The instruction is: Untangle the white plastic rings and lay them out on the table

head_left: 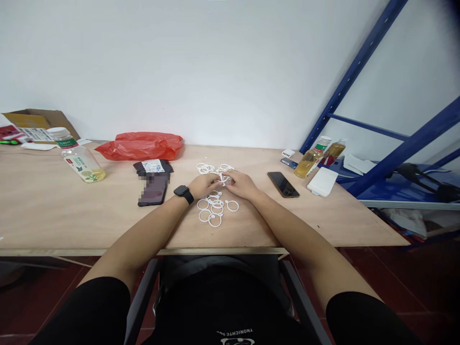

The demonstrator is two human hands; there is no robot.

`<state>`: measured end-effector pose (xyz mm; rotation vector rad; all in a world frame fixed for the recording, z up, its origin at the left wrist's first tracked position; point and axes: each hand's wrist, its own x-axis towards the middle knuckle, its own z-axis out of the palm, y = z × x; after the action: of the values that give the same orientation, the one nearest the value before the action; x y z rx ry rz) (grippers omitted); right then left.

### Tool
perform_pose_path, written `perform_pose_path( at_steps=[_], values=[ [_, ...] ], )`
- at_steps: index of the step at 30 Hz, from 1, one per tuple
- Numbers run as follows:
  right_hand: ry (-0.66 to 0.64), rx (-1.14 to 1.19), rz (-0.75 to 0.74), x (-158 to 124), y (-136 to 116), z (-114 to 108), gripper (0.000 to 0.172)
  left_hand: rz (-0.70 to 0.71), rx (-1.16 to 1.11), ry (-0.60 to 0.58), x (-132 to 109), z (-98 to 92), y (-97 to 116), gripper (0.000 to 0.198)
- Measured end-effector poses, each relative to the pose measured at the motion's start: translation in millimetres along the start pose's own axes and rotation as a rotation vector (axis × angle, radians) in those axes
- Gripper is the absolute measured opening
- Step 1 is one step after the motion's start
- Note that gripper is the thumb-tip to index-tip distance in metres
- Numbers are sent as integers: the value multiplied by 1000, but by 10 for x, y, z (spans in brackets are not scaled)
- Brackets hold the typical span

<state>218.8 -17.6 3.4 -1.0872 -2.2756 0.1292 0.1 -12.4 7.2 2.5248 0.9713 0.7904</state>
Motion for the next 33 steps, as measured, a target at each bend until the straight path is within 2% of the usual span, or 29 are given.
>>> perform_pose_path(
  at_steps=[5, 13, 16, 19, 21, 26, 29, 33],
  values=[
    [-54, 75, -23, -14, 29, 7, 63, 8, -12, 5, -4, -7, 8, 32],
    [-32, 171, -94, -2, 39, 2, 57, 24, -49, -21, -16, -26, 83, 26],
    [-41, 170, -110, -2, 47, 6, 62, 9, -28, -17, -25, -38, 108, 14],
    [-49, 144, -129, -6, 37, -1, 67, 16, 0, -18, -28, -48, 124, 11],
    [-38, 107, -126, -4, 21, -10, 61, 36, -2, -18, -28, -51, 133, 10],
    [-23, 40, -32, 8, -1, -12, 24, 52, 10, -8, -22, -40, 154, 10],
    [78, 99, 113, 16, 34, 7, 14, 48, 51, 42, -11, -28, 140, 10],
    [246, 210, 322, 31, 139, 18, 10, 9, 128, 126, 12, -14, 42, 17]
  ],
)
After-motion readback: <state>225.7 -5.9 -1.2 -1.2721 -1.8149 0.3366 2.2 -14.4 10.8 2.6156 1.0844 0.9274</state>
